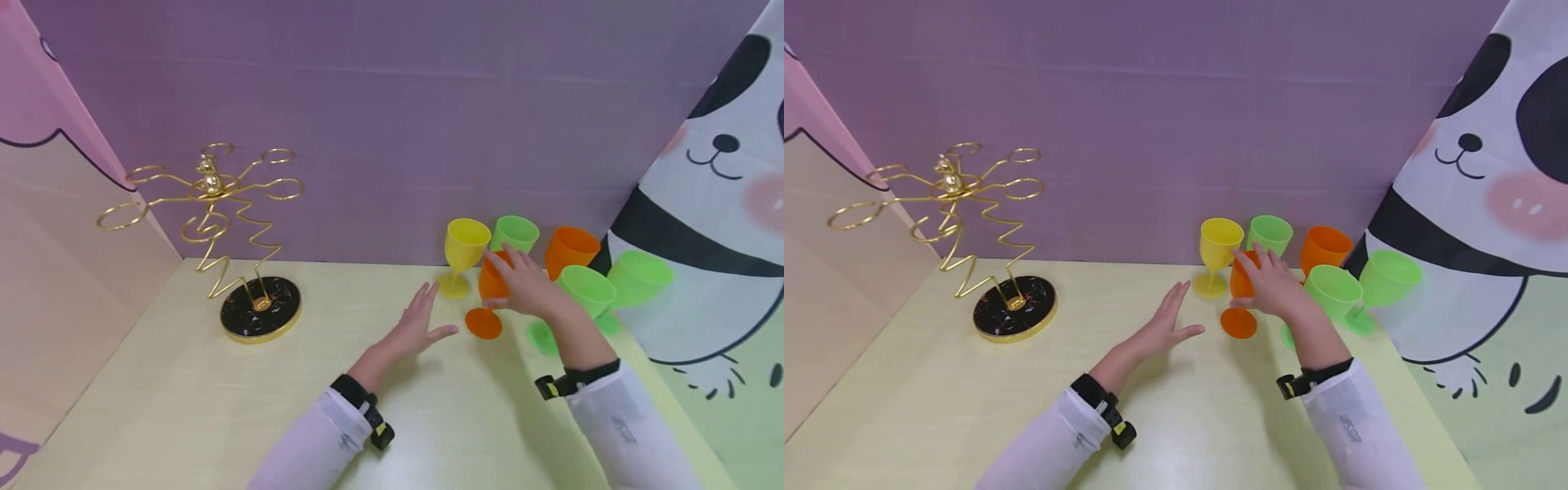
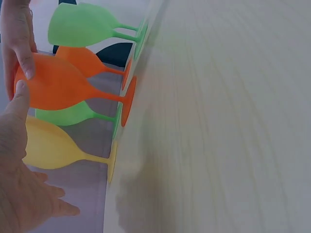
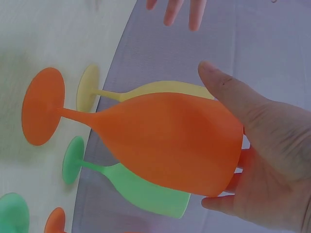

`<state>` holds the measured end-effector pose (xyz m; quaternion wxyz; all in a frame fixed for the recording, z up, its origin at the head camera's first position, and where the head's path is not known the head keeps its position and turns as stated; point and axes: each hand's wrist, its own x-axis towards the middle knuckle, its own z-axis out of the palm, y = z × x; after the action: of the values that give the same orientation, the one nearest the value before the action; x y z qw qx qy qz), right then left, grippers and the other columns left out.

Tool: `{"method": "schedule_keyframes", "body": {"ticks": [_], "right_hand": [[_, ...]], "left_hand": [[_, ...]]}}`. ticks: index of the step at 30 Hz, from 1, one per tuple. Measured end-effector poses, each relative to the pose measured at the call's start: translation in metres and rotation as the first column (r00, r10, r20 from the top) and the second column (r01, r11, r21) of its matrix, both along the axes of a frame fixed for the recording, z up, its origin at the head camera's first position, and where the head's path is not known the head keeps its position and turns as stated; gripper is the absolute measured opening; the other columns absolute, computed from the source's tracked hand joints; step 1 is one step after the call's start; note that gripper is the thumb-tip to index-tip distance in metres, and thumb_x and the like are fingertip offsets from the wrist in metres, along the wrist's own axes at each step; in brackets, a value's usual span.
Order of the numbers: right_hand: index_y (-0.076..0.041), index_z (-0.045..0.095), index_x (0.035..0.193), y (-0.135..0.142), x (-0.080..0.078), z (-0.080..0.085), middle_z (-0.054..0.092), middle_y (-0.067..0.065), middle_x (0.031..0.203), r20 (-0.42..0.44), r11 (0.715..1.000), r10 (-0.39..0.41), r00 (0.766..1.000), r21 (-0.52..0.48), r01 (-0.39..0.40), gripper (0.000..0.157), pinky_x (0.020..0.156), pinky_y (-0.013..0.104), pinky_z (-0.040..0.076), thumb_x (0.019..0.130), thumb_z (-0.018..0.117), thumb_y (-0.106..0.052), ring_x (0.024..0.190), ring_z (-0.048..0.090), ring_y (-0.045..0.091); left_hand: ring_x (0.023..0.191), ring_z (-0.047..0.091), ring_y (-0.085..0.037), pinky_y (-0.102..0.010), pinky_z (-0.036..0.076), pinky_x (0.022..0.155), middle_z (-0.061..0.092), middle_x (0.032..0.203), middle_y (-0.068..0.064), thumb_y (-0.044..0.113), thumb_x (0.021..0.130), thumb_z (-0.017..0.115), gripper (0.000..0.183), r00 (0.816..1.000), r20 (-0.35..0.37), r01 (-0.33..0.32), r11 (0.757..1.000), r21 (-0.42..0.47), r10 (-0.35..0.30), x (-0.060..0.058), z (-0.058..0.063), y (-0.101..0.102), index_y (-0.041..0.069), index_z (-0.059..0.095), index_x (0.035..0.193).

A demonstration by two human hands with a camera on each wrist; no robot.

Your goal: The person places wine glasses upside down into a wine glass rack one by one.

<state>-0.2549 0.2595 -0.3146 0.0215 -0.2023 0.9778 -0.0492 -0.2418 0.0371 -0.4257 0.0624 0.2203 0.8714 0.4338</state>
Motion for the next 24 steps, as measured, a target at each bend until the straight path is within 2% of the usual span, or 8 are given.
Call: {"method": "schedule_keyframes", "body": {"ticks": [5,12,18,24], "right_hand": [[-0.015,0.016,0.146,-0.002,-0.005,0.003,0.005,0.027,0.148,0.012,0.999,-0.005,1.0,0.032,0.004,0.092,0.097,0.073,0.017,0.077,0.069,-0.044,0.128,0.008,0.053],[-0.016,0.02,0.145,-0.002,-0.01,0.008,0.01,0.028,0.147,0.043,0.997,0.012,0.999,0.073,-0.015,0.087,0.1,0.07,0.016,0.079,0.068,-0.044,0.127,0.007,0.055],[-0.013,0.025,0.143,0.001,-0.014,0.01,0.016,0.031,0.144,0.052,0.997,0.048,0.998,0.055,-0.051,0.082,0.1,0.07,0.015,0.078,0.07,-0.034,0.125,0.012,0.056],[-0.013,0.025,0.143,0.001,-0.015,0.012,0.015,0.032,0.144,0.099,0.998,0.051,0.994,0.021,-0.053,0.083,0.099,0.07,0.018,0.077,0.072,-0.029,0.125,0.016,0.054]], "left_hand": [[0.137,0.005,-0.025,-0.056,0.017,0.109,-0.004,0.154,-0.007,0.05,0.084,0.059,0.09,1.0,0.004,0.022,0.999,0.024,-0.022,-0.002,0.0,0.009,0.027,-0.002,0.147],[0.137,0.006,-0.025,-0.053,0.019,0.109,-0.002,0.153,-0.009,0.048,0.084,0.059,0.09,0.999,0.008,0.04,0.999,0.035,-0.04,0.002,0.001,0.017,0.022,0.0,0.147],[0.137,0.006,-0.025,-0.051,0.021,0.109,-0.003,0.154,-0.008,0.051,0.083,0.058,0.091,0.999,0.04,0.025,0.999,0.032,-0.026,0.005,0.0,0.015,0.028,-0.002,0.147],[0.137,0.007,-0.025,-0.052,0.021,0.109,-0.002,0.154,-0.009,0.051,0.083,0.059,0.091,0.998,0.045,0.029,0.998,0.054,-0.031,0.006,-0.004,0.013,0.027,-0.001,0.147]]}}
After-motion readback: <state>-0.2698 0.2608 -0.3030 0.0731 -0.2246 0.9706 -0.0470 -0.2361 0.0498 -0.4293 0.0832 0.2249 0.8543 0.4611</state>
